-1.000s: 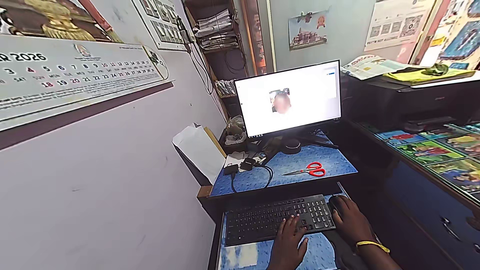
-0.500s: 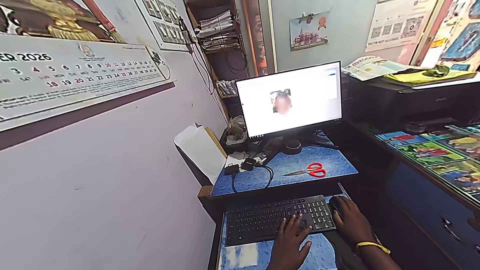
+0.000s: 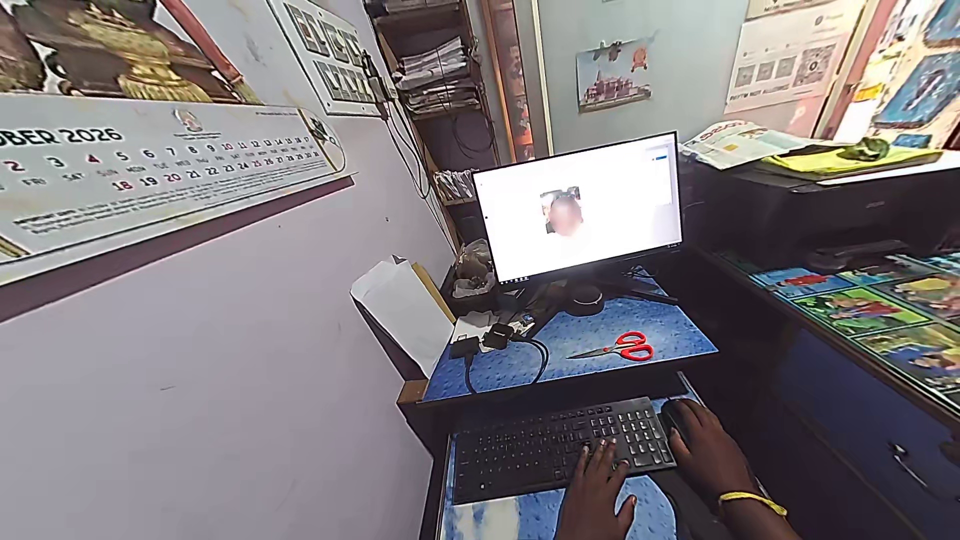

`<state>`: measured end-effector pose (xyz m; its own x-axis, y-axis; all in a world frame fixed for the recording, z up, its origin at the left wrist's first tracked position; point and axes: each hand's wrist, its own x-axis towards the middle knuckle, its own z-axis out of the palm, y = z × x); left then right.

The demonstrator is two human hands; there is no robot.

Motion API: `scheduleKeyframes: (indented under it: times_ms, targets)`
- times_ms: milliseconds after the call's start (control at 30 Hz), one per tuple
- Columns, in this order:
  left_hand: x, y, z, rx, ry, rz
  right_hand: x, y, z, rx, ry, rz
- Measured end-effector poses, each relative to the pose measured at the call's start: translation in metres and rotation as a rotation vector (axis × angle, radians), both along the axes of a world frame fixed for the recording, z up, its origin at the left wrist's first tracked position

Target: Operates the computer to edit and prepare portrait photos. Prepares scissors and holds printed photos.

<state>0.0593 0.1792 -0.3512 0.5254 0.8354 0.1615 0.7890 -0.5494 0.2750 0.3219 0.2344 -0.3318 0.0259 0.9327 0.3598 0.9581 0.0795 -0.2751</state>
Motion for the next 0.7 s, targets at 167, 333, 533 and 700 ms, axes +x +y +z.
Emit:
scheduleKeyframes:
  times_ms: [167, 333, 533, 700]
  targets:
    - [-0.003, 0.000, 0.000, -0.001, -0.001, 0.005, -0.002, -0.001, 0.001, 0.005, 0.000, -0.009]
    - [-0.003, -0.001, 0.002, 0.001, -0.009, 0.002, -0.003, -0.002, 0.004, 0.003, 0.004, -0.013]
    - [-0.004, -0.001, 0.003, -0.006, -0.031, -0.002, -0.001, -0.001, 0.000, 0.019, 0.010, -0.001]
    - [-0.004, -0.003, 0.003, 0.032, -0.074, -0.012, 0.001, 0.002, -0.006, 0.053, -0.009, -0.004]
